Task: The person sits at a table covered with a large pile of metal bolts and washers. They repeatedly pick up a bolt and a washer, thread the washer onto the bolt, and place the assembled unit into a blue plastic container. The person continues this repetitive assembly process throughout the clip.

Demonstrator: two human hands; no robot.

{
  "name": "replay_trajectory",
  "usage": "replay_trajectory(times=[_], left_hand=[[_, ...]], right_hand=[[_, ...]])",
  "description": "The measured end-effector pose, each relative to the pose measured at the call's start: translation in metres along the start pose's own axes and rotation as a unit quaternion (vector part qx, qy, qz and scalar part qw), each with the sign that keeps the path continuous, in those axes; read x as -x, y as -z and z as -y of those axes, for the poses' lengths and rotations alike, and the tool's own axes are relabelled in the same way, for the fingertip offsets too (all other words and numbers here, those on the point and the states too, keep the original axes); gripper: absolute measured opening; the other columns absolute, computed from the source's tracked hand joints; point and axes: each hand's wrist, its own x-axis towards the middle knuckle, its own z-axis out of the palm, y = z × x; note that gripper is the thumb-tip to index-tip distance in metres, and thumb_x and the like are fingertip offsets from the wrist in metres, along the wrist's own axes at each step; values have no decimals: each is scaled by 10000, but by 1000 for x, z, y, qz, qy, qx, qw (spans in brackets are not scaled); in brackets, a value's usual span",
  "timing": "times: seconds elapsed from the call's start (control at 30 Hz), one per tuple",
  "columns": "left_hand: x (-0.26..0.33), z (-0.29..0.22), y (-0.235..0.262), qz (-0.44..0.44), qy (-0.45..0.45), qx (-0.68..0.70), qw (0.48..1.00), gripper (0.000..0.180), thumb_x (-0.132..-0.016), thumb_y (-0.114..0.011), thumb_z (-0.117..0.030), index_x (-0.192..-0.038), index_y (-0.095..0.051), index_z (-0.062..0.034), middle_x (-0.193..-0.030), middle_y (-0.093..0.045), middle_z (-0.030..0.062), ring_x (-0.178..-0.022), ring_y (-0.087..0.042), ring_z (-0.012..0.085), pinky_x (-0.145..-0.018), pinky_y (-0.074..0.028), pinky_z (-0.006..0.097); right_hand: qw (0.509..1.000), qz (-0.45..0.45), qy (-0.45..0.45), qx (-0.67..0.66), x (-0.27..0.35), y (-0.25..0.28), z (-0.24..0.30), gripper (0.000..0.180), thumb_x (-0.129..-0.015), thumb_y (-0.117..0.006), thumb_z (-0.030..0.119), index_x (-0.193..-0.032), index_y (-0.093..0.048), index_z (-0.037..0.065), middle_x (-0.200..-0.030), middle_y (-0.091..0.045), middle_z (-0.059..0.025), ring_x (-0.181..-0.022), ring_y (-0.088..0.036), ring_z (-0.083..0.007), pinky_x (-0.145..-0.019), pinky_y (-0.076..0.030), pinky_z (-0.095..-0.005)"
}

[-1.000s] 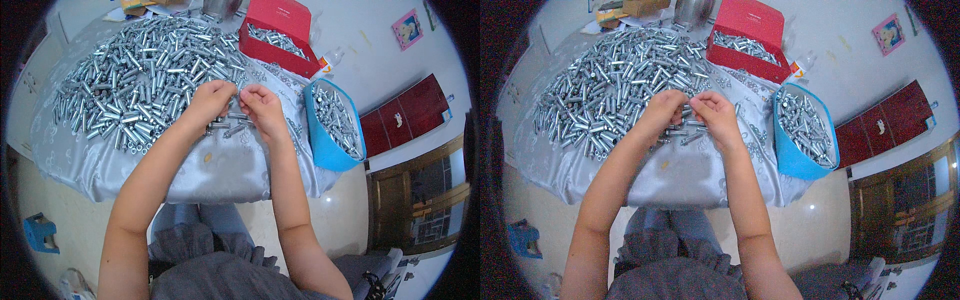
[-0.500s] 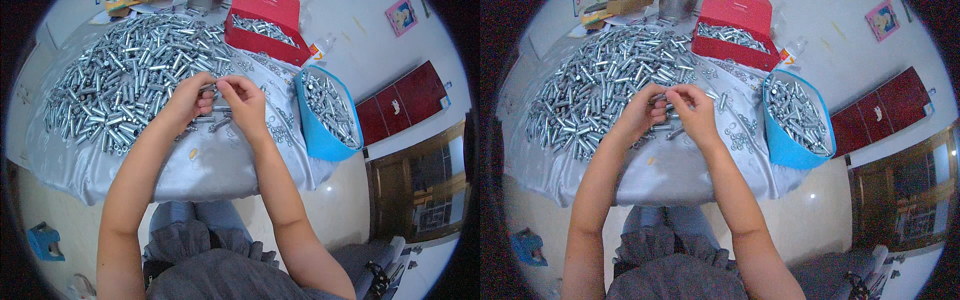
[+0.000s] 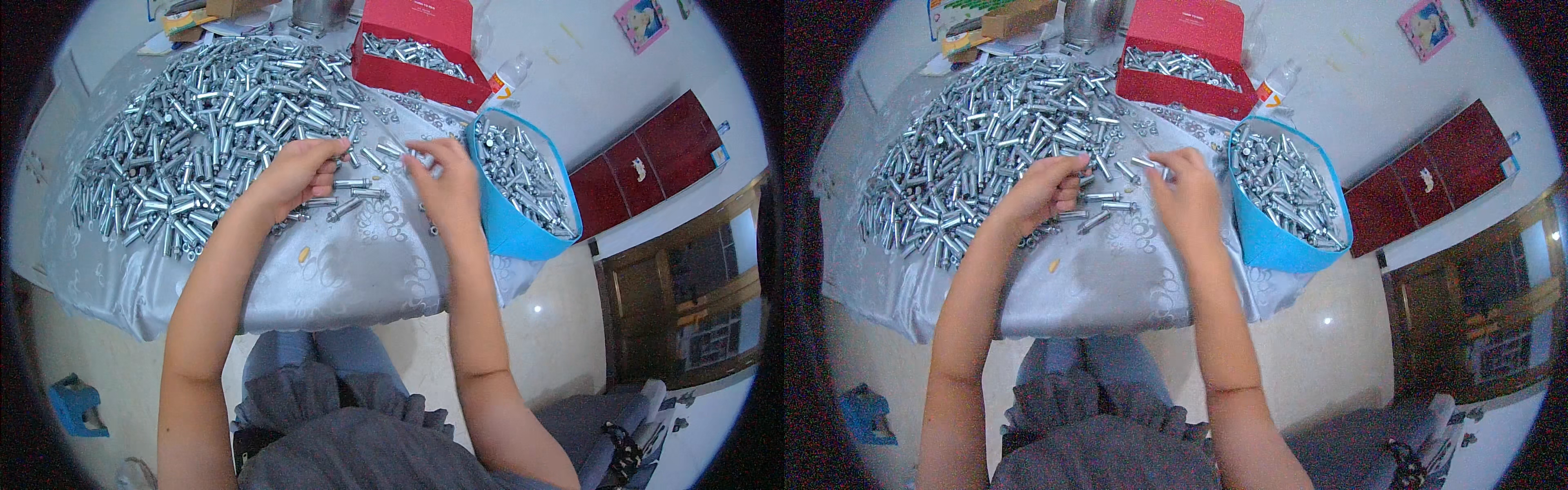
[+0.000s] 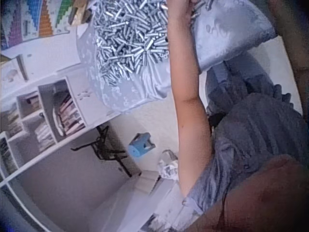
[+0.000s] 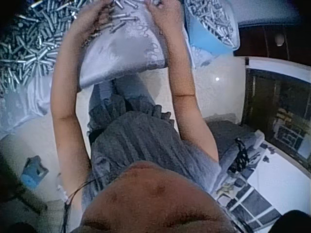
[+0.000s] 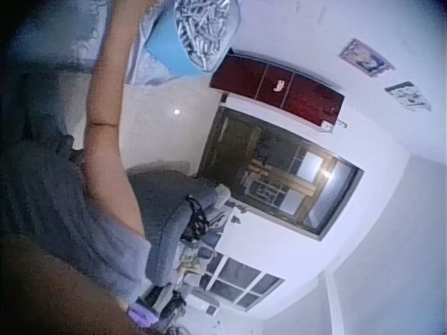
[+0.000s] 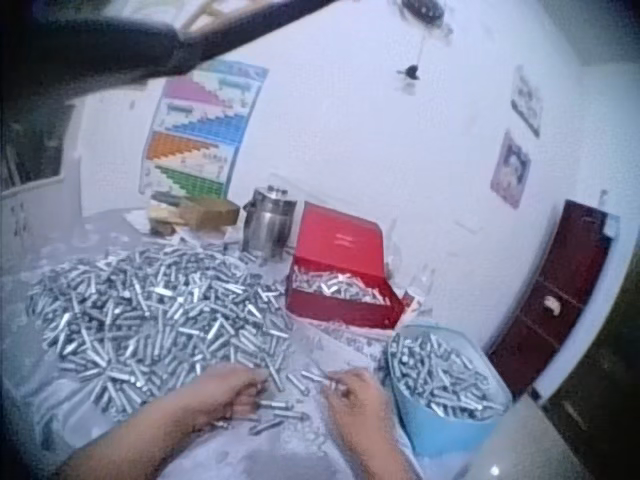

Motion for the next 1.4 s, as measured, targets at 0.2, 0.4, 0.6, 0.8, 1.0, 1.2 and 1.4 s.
replay_trajectory(times=[0.2,0.4,0.6,0.8,1.0,1.2,1.4], left_hand=[[0,5,-4,-33,0,-46,998,210,-835,-541,-257,-708,-482,-101,-533,-290,-87,-436,-243,32,-393,-196,199],[4,4,-8,-27,3,-62,998,218,-833,-543,-259,-731,-509,-70,-544,-313,-75,-439,-258,37,-395,-211,203],[5,5,-10,-14,-1,-62,998,234,-832,-542,-260,-771,-531,-34,-546,-317,-68,-442,-262,44,-393,-224,206],[6,7,-12,14,7,-68,998,218,-820,-549,-263,-778,-540,-49,-543,-331,-69,-451,-288,45,-424,-255,206],[13,4,-14,70,-1,-99,993,205,-809,-565,-250,-775,-546,-49,-551,-375,-48,-462,-324,47,-420,-275,206],[12,3,-8,114,-20,-62,991,197,-809,-562,-261,-718,-513,-93,-550,-358,-57,-464,-310,53,-425,-252,212],[13,2,-11,76,-11,-53,996,191,-801,-567,-258,-721,-517,-92,-555,-356,-58,-464,-301,52,-426,-243,210]], right_hand=[[959,119,-37,255,28,48,-28,149,-733,-601,194,-794,-650,67,-814,-575,-113,-735,-573,-287,-631,-456,-375],[960,131,-9,246,46,37,-46,139,-728,-602,183,-767,-642,56,-774,-582,-123,-723,-573,-301,-614,-451,-381],[970,146,-50,189,45,34,-52,89,-726,-586,101,-772,-635,43,-824,-597,-150,-745,-574,-317,-639,-456,-372],[983,155,-67,-74,37,30,-31,113,-779,-576,50,-883,-580,6,-803,-611,-87,-729,-592,-169,-652,-464,-270],[905,123,-102,-394,31,-9,13,192,-802,-563,21,-981,-507,-17,-865,-557,-50,-776,-558,-106,-693,-456,-221],[872,110,-114,-463,29,-29,20,175,-807,-551,14,-970,-497,-15,-871,-551,-57,-747,-546,-112,-683,-454,-222],[863,68,-97,-490,29,-32,15,165,-807,-552,12,-961,-501,-14,-857,-554,-57,-743,-542,-108,-671,-452,-224]])
